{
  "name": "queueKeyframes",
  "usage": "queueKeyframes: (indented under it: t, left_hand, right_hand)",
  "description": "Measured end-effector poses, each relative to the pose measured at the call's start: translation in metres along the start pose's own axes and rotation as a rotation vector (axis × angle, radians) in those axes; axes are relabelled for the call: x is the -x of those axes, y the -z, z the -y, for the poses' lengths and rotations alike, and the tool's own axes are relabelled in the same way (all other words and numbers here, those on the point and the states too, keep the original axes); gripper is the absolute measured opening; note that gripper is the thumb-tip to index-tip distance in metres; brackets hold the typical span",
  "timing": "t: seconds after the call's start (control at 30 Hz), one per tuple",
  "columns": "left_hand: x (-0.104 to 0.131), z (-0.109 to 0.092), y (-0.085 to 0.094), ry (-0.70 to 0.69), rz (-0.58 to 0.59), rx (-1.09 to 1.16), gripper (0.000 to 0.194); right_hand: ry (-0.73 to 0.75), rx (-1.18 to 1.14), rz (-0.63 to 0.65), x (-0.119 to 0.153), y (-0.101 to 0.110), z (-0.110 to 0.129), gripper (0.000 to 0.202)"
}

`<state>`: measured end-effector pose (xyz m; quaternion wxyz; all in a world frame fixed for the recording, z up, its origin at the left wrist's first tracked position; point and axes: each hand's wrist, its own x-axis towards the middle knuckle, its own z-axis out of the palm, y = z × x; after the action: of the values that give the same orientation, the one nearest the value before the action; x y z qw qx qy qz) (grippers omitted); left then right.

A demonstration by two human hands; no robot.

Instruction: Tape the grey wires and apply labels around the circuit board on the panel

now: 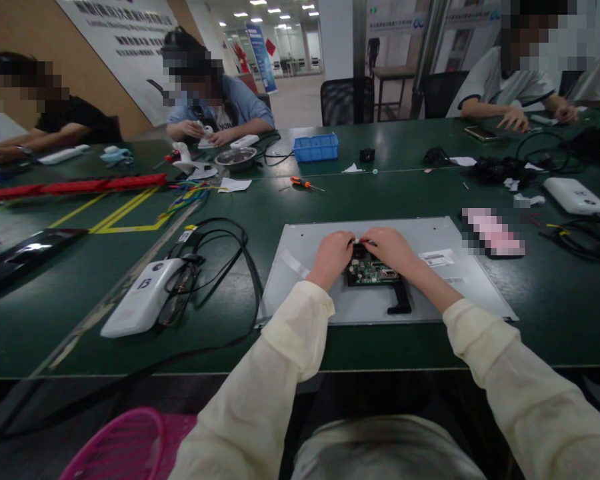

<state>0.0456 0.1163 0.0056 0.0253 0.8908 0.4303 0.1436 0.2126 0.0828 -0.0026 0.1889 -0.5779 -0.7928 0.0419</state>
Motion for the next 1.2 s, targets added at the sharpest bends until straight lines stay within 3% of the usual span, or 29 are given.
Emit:
queueKeyframes:
  t: [0.37,0.57,0.7,0.9,1.0,1.2]
  left_hand:
    - [0.003,-0.003,0.003,0.018,-0.040,0.071,0.024]
    - [0.007,-0.010,0.010,-0.002,-0.107,0.104,0.027]
    - [0.011,-0.021,0.015,-0.159,-0.100,0.186,0.029]
    - [0.020,-0.040,0.015,-0.470,0.072,0.229,0.032]
    - [0.024,-0.044,0.015,-0.563,0.130,0.227,0.036]
    - [0.024,-0.045,0.013,-0.577,0.170,0.226,0.036]
  right_hand:
    - [0.008,-0.077,-0.016,0.001,-0.002,-0.001,0.023]
    - [-0.010,-0.114,-0.085,0.014,0.019,-0.008,0.026]
    - [-0.087,-0.124,-0.104,0.038,0.041,-0.036,0.027]
    - [-0.306,-0.098,0.025,0.088,0.061,-0.085,0.033]
    - [-0.327,-0.064,0.085,0.105,0.065,-0.092,0.035]
    - [-0.331,-0.119,0.141,0.109,0.058,-0.092,0.026]
